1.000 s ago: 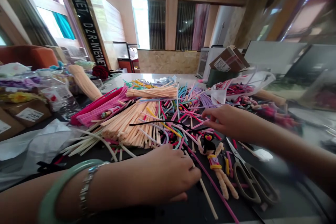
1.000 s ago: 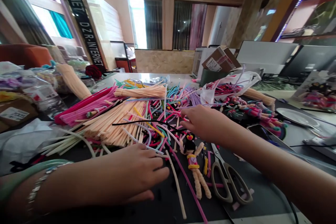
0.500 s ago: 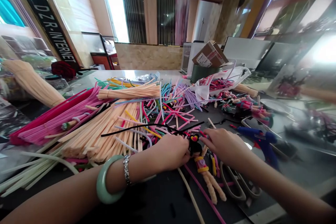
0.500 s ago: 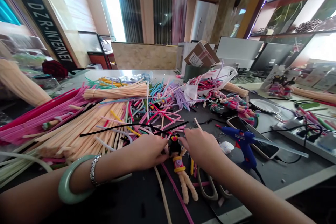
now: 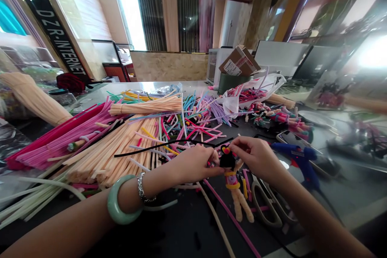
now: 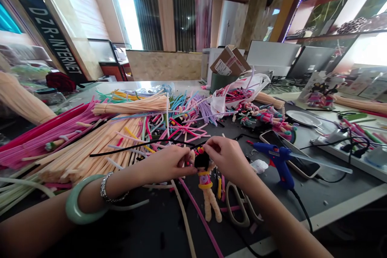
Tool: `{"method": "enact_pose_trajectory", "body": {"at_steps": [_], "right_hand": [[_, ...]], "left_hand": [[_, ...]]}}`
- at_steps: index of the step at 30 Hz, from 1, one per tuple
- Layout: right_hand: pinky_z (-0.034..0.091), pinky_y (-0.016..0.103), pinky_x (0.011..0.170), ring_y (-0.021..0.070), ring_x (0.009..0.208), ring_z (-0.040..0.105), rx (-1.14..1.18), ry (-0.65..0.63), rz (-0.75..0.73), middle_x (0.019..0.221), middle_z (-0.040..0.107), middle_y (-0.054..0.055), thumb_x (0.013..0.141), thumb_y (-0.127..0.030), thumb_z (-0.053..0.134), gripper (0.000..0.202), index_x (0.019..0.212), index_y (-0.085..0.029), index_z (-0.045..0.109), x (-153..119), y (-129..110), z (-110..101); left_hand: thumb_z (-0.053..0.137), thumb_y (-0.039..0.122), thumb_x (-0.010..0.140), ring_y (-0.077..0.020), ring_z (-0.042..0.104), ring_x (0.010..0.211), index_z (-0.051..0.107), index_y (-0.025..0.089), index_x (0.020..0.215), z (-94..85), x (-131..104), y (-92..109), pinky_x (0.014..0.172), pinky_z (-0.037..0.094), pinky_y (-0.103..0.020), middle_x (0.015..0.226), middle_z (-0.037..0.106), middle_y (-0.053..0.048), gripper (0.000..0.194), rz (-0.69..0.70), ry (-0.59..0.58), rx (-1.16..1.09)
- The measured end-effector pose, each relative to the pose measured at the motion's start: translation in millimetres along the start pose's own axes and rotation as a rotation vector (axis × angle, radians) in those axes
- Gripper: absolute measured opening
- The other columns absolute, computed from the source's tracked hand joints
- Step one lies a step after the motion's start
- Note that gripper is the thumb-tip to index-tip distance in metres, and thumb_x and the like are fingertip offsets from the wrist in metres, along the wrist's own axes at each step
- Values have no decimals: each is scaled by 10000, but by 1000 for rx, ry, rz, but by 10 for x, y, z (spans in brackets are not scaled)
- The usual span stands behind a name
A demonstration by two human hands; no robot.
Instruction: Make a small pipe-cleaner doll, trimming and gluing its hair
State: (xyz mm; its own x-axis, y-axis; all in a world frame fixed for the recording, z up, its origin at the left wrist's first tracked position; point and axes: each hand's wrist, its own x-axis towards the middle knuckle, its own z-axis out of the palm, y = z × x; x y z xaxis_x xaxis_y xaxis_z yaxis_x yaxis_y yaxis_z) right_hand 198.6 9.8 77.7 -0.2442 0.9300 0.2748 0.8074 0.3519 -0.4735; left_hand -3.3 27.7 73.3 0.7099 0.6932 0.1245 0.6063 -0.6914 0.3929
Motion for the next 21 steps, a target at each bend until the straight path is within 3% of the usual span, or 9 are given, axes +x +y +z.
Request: {"method": "enact_pose_trajectory", "body": {"at_steps": [5, 9, 13, 17, 21], "right_hand": [[409, 240, 538, 133, 568, 554, 169, 285, -14, 673, 627, -15, 874, -317, 517, 184, 805, -189, 632, -148, -65, -87], [408, 232, 521, 117, 550, 525, 199, 434, -115, 672, 604, -14, 872, -264, 537, 143, 781, -190, 617, -214, -140, -86], [416, 233, 548, 111, 568, 511, 118, 551, -264, 688, 588, -13, 872, -209, 542, 100, 791, -192, 599, -279, -195, -75], [437, 252, 590, 125, 609, 539, 46, 617, -363, 716, 596, 1, 872, -186, 541, 78, 812, -200, 590, -336, -198, -50], [456, 271, 607, 140, 619, 557, 55, 674, -265, 725, 611, 8, 879, -217, 538, 101, 799, -204, 599, -333, -154, -5]], "left_hand": [[519, 685, 736, -186, 559, 687, 516, 174, 899, -32, 5, 64, 544, 385, -266, 792, 593, -26, 537, -70, 159, -119], [556, 623, 758, -206, 550, 810, 462, 172, 1059, -38, -25, 121, 662, 445, -314, 940, 566, -58, 550, -59, 342, -93], [525, 588, 803, -231, 527, 901, 464, 199, 1161, -49, -62, 172, 756, 458, -370, 1004, 529, -72, 532, 22, 433, 90], [491, 603, 813, -250, 502, 895, 586, 166, 1007, -60, -78, 149, 777, 451, -393, 909, 526, -84, 488, 79, 540, 355], [460, 500, 880, -223, 494, 827, 634, 151, 820, -56, -71, 86, 740, 439, -353, 821, 552, -78, 394, 193, 519, 490]]}}
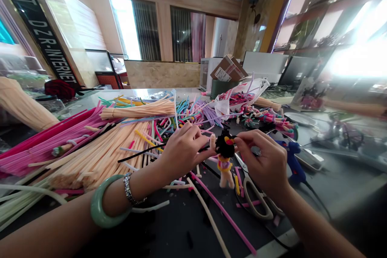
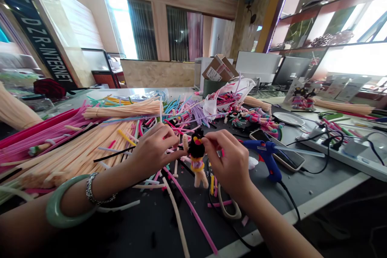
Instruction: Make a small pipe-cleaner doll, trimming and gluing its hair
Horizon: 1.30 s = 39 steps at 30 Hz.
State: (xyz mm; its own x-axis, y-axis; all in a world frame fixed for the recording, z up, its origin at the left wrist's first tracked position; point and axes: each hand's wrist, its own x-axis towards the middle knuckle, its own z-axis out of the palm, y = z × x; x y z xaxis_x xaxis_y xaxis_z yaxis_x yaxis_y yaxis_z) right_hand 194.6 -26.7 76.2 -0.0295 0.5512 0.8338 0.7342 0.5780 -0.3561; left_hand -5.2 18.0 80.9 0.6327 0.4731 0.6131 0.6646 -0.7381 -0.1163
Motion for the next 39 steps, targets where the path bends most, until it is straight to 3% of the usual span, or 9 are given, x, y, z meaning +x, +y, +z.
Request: {"method": "enact_pose_trajectory", "body": {"at_steps": [3, 7, 13, 17, 21, 26, 30, 33, 39], "right_hand": [[467, 274, 604, 139, 616, 564, 43, 58, 117, 725, 610, 5, 876, -245, 550, 114, 796, -195, 614, -12, 60, 41], [491, 283, 620, 142, 640, 577, 149, 130, 169, 750, 599, 3, 870, -243, 563, 85, 832, -196, 623, -50, 118, 86], [495, 305, 621, 169, 682, 592, 256, 95, -120, 747, 611, 17, 816, -97, 581, 125, 857, -212, 608, -123, 34, 90], [520, 325, 634, 186, 711, 612, 338, -2, -345, 782, 627, 39, 792, -44, 559, 244, 968, -204, 614, -117, -66, 32], [518, 358, 631, 206, 709, 608, 336, -86, -373, 768, 612, 56, 874, -174, 497, 165, 988, -196, 615, -116, -84, -19], [488, 335, 603, 192, 695, 571, 313, 33, -297, 785, 589, 39, 809, -257, 659, 201, 997, -216, 599, -127, 38, 20], [502, 334, 598, 196, 720, 590, 220, 12, -418, 859, 592, 46, 737, -463, 715, 415, 1077, -255, 598, -38, 108, -14], [511, 336, 611, 191, 722, 600, 130, -41, -508, 851, 596, 40, 759, -473, 688, 398, 1093, -277, 597, 47, 73, -107], [499, 319, 615, 177, 702, 590, 130, -76, -453, 814, 596, 44, 777, -410, 695, 249, 932, -218, 656, 81, -48, -180]], "left_hand": [[434, 367, 922, -196, 504, 763, 624, 148, 761, 33, -11, -1, 698, 431, -328, 782, 560, -63, 332, 49, -73, 6], [471, 492, 879, -203, 535, 770, 588, 142, 825, 51, -24, 61, 698, 445, -333, 805, 584, -62, 373, 1, -117, -155], [603, 545, 770, -199, 578, 791, 563, 180, 886, 71, -87, 167, 669, 453, -301, 876, 620, -50, 386, -116, -162, -491], [653, 304, 752, -188, 590, 742, 532, 185, 856, 113, -137, 149, 650, 459, -296, 826, 627, -39, 199, -148, -35, -563], [561, 141, 768, -226, 587, 1027, 488, 195, 1035, 140, -154, 88, 867, 453, -370, 1084, 637, -105, 282, -56, 188, -644], [518, 143, 828, -253, 484, 1236, 477, 211, 1076, 148, -174, 51, 1024, 305, -468, 1206, 626, -117, 261, 57, 242, -500], [461, 108, 864, -237, 496, 1240, 513, 206, 1079, 143, -203, 60, 1079, 219, -476, 1117, 682, -96, 242, 145, 272, -348], [441, 111, 888, -225, 507, 1234, 534, 212, 1111, 139, -227, 68, 1125, 126, -477, 1120, 688, -81, 262, 200, 283, -261], [451, 115, 906, -217, 551, 1187, 560, 134, 1134, 139, -247, 68, 1149, 53, -476, 1123, 691, -95, 253, 328, 298, -150]]}}
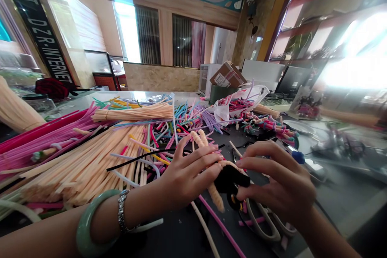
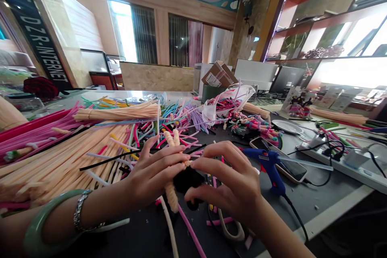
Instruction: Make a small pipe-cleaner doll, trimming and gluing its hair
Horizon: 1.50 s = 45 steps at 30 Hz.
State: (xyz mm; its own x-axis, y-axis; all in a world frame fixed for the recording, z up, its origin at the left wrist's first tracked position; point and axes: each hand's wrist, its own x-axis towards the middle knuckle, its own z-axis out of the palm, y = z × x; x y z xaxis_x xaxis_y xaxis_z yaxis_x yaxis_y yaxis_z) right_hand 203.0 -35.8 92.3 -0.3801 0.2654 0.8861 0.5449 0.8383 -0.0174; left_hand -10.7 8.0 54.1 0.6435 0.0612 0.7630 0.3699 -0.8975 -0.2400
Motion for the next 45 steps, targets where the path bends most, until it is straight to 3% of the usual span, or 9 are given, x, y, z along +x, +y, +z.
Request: {"method": "enact_pose_trajectory", "body": {"at_steps": [8, 14, 20, 25, 29, 33, 37, 41, 45], "right_hand": [[473, 288, 662, 162, 741, 575, 124, -86, 88, 841, 598, 59, 838, -277, 649, 141, 911, -156, 658, -47, -13, 35], [475, 240, 699, 143, 771, 602, 166, -217, 157, 826, 626, 38, 866, -205, 604, 70, 889, -165, 656, -62, 11, 71], [470, 199, 663, 114, 716, 604, 149, -203, 296, 791, 635, 18, 872, -153, 575, 89, 853, -179, 658, -62, 36, 74], [422, 199, 435, 93, 466, 540, 108, -112, 621, 578, 569, -24, 899, -284, 540, 211, 747, -196, 655, -88, 142, 69], [439, 206, 425, 103, 426, 562, 59, -31, 712, 523, 581, -32, 879, -340, 568, 227, 734, -195, 665, -119, 208, 70], [491, 206, 487, 122, 517, 656, 29, 54, 671, 664, 664, -12, 863, -295, 601, 147, 787, -196, 678, -137, 211, 94], [522, 200, 570, 122, 626, 682, -73, 98, 510, 788, 691, 11, 860, -201, 597, 86, 838, -182, 678, -133, 143, 139], [521, 207, 712, 129, 746, 663, -293, 90, 245, 825, 699, 38, 849, -112, 599, 99, 898, -154, 673, -166, 42, 211], [529, 222, 757, 153, 841, 662, -372, -28, 21, 897, 694, 70, 880, -101, 557, 182, 1048, -128, 623, -234, -27, 320]], "left_hand": [[484, 96, 887, -244, 599, 1091, 636, 104, 1001, -44, 41, 34, 1087, 254, -533, 1041, 714, -108, 190, 180, 46, 138], [571, 103, 843, -234, 534, 1149, 660, 164, 979, 3, -43, 3, 1083, 270, -517, 1072, 703, -65, 173, 216, 68, 179], [558, 107, 850, -227, 501, 1136, 594, 150, 1140, 94, -69, -67, 1077, 272, -450, 1070, 692, -67, 296, 39, 39, 89], [592, 163, 799, -266, 468, 1129, 592, 130, 1094, 139, -27, -101, 1003, 369, -444, 1093, 622, -115, 297, -240, 52, -37], [523, 124, 786, -299, 402, 1183, 591, 118, 1106, 147, -26, -111, 1036, 309, -488, 1182, 549, -139, 326, -349, -58, -68], [426, 157, 871, -273, 417, 1188, 386, 112, 1340, 166, -39, -136, 1032, 309, -470, 1236, 538, -153, 472, -493, -90, -215], [378, 225, 932, -230, 558, 995, 182, 165, 1451, 163, -21, -144, 994, 332, -449, 983, 653, -88, 558, -710, -28, -521], [553, 345, 871, -220, 603, 932, 185, 225, 1455, 163, 17, -97, 885, 426, -393, 1053, 642, -91, 701, -897, -106, -1143], [791, 202, 650, -242, 578, 1052, 352, 266, 1381, 226, 15, -64, 889, 452, -349, 1239, 550, -96, 855, -913, -157, -1448]]}}
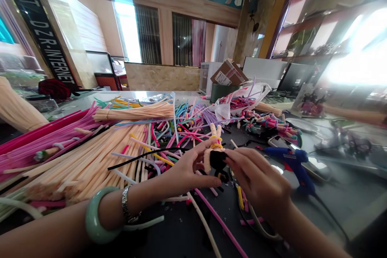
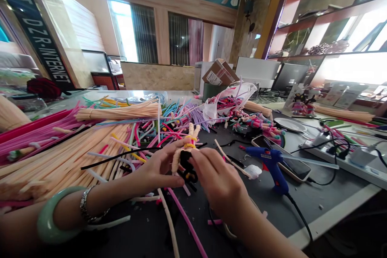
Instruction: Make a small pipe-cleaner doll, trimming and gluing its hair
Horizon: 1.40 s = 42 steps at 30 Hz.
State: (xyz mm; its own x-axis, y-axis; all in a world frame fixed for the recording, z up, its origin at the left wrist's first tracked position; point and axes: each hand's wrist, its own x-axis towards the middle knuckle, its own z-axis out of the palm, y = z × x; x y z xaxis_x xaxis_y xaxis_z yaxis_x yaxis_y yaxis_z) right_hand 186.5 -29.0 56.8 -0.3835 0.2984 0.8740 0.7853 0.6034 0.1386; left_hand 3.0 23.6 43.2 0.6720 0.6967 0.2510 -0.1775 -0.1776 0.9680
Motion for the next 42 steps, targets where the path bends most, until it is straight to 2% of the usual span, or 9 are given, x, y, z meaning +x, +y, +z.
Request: {"method": "enact_pose_trajectory", "body": {"at_steps": [5, 7, 10, 14, 18, 25, 32, 37, 42], "right_hand": [[561, 237, 725, 174, 872, 663, 194, -217, -63, 991, 656, 105, 916, -229, 527, 235, 1131, -150, 577, -10, -60, 55], [561, 242, 691, 175, 857, 654, 240, -254, -65, 1014, 635, 106, 906, -270, 545, 264, 1148, -166, 571, -8, -44, 59], [531, 259, 632, 157, 752, 615, 203, -190, -6, 980, 613, 85, 883, -234, 568, 219, 1097, -199, 601, -16, 14, 61], [453, 251, 554, 123, 608, 524, 123, -138, 10, 889, 612, 48, 840, -195, 612, 124, 950, -231, 657, -13, 73, 62], [450, 243, 598, 131, 662, 553, 159, -173, -9, 889, 604, 43, 837, -124, 564, 220, 997, -252, 645, -1, 63, 73], [457, 241, 631, 132, 699, 574, 197, -199, -27, 891, 608, 48, 832, -101, 485, 196, 834, -223, 639, -5, 73, 96], [475, 279, 694, 165, 775, 603, 376, -228, 101, 840, 640, 43, 843, -132, 532, 153, 870, -220, 653, 19, 128, 116], [482, 303, 698, 174, 743, 608, 505, -191, 296, 798, 643, 31, 833, -210, 617, 34, 828, -218, 649, 38, 126, 101], [476, 292, 649, 164, 690, 588, 585, -179, 498, 737, 638, 12, 796, -228, 659, 34, 797, -197, 643, 28, 129, 119]], "left_hand": [[687, 79, 691, -187, 610, 966, 532, 222, 1194, -26, 40, -61, 843, 471, -294, 1100, 615, -59, 545, 189, 75, 56], [633, 45, 699, -181, 611, 965, 572, 200, 1125, -46, 47, -67, 840, 470, -285, 1078, 629, -56, 457, 251, 119, 102], [586, 25, 706, -188, 605, 987, 600, 185, 1077, -70, 47, -74, 854, 468, -292, 1077, 637, -56, 404, 274, 200, 212], [590, 36, 709, -187, 615, 947, 608, 178, 1050, -75, 44, -85, 829, 476, -294, 1018, 653, -46, 371, 273, 232, 274], [569, 4, 676, -168, 616, 867, 622, 164, 957, -66, 45, -86, 770, 479, -270, 913, 650, -25, 328, 265, 248, 289], [585, 44, 686, -95, 550, 628, 584, 147, 815, -41, 37, -89, 554, 447, -192, 765, 588, 9, 164, 209, 187, 164], [616, 65, 701, -86, 528, 627, 530, 150, 766, -48, 13, -132, 551, 433, -186, 755, 573, 8, 138, 167, 163, 159], [565, 14, 674, -65, 474, 561, 536, 152, 765, -32, -6, -141, 501, 388, -172, 701, 538, 24, 168, 142, 88, 111], [539, -24, 642, -89, 506, 649, 536, 140, 756, -8, -12, -111, 570, 411, -194, 737, 558, 2, 200, 142, 82, 86]]}}
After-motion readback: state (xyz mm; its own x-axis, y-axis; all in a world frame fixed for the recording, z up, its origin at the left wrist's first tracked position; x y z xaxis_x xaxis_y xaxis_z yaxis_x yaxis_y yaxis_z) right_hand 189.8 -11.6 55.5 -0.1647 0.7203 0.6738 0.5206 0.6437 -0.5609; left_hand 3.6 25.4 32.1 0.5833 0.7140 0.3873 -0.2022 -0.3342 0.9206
